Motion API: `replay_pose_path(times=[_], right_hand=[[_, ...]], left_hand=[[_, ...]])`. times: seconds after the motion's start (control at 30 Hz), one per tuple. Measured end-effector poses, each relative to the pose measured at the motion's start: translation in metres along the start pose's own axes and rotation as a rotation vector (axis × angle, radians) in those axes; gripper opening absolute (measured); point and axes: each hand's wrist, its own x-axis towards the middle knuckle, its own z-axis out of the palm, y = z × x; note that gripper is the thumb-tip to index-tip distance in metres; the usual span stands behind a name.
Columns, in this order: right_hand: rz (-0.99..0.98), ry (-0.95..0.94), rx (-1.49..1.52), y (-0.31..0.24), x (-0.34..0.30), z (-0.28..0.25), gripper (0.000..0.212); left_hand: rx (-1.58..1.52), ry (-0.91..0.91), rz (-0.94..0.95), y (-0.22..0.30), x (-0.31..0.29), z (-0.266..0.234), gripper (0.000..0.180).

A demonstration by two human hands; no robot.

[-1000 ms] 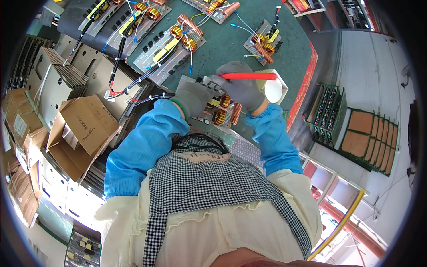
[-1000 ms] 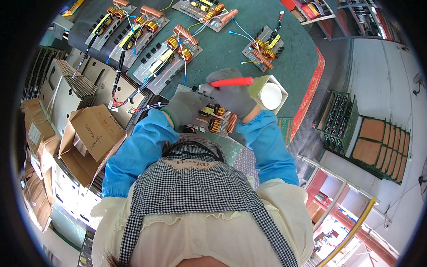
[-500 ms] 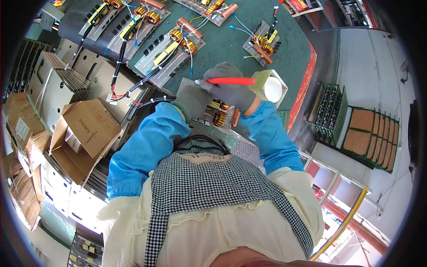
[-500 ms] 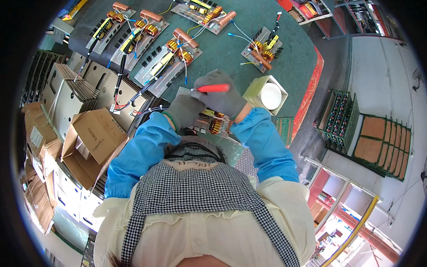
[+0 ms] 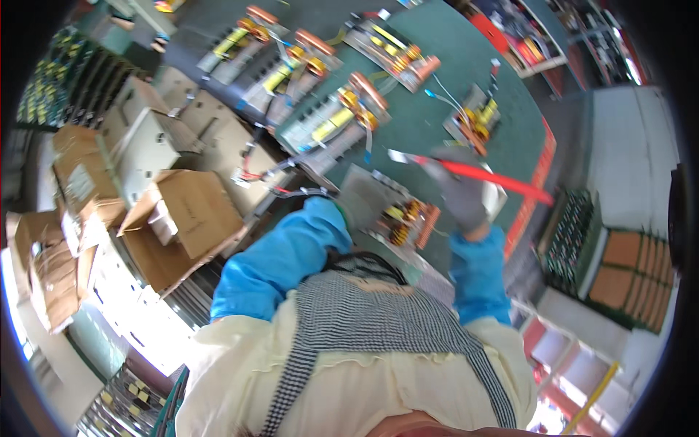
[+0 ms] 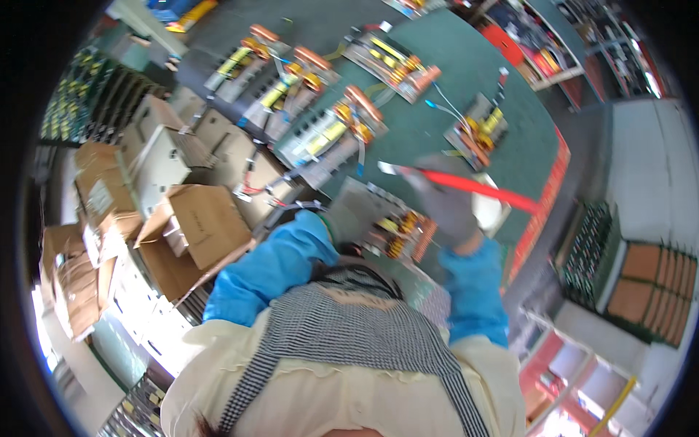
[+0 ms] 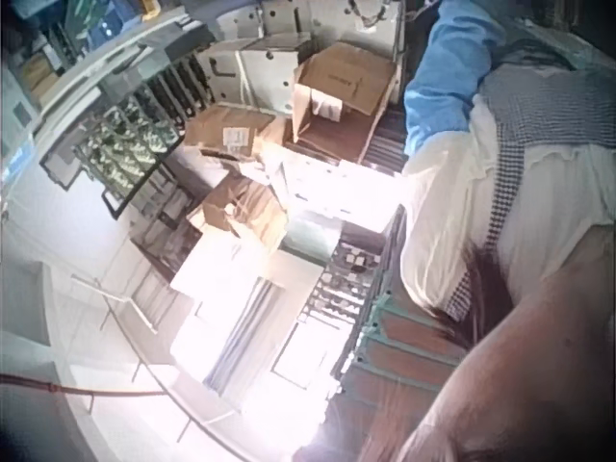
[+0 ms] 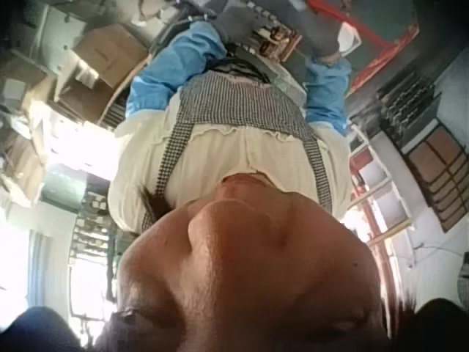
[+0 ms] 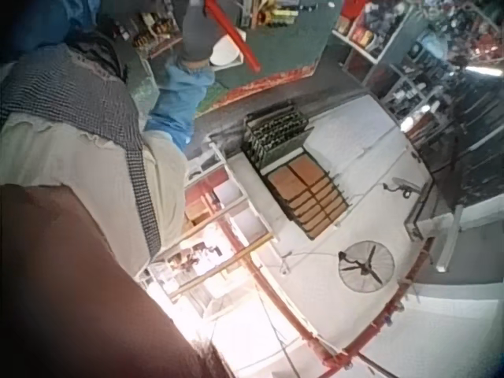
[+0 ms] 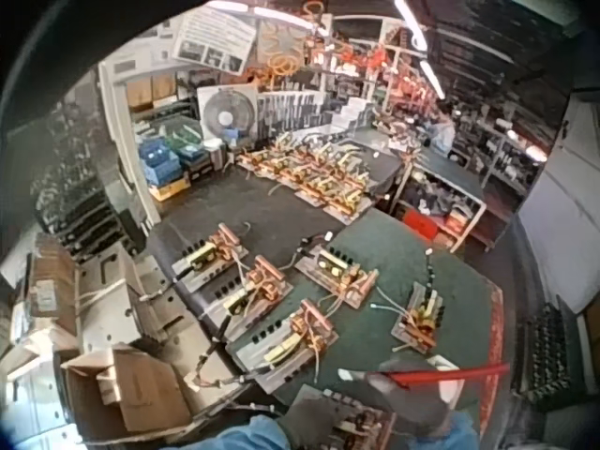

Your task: Applying a coating substance to components on circuit board assemblies using a brush.

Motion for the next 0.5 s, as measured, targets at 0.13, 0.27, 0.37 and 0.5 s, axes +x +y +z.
replay_pose_path(times=[0.13,0.27,0.37,0.5], right_hand=[[0.054,0.341,0.162,-0.011,-0.031,-0.056,0.016],[-0.130,0.525,0.072,-0.016,-0.036,-0.089,0.021],[-0.176,0.772,0.178,-0.012,-0.038,-0.102,0.029],[-0.178,0.808,0.225,-0.010,-0.043,-0.117,0.031]], left_hand=[[-0.032,-0.047,-0.032,0.011,-0.004,-0.020,0.050],[-0.052,-0.203,-0.216,0.009,-0.008,-0.071,0.045],[-0.352,0.106,-0.278,-0.011,-0.044,-0.111,0.049],[-0.643,0.318,-0.549,-0.045,-0.093,-0.200,0.047]])
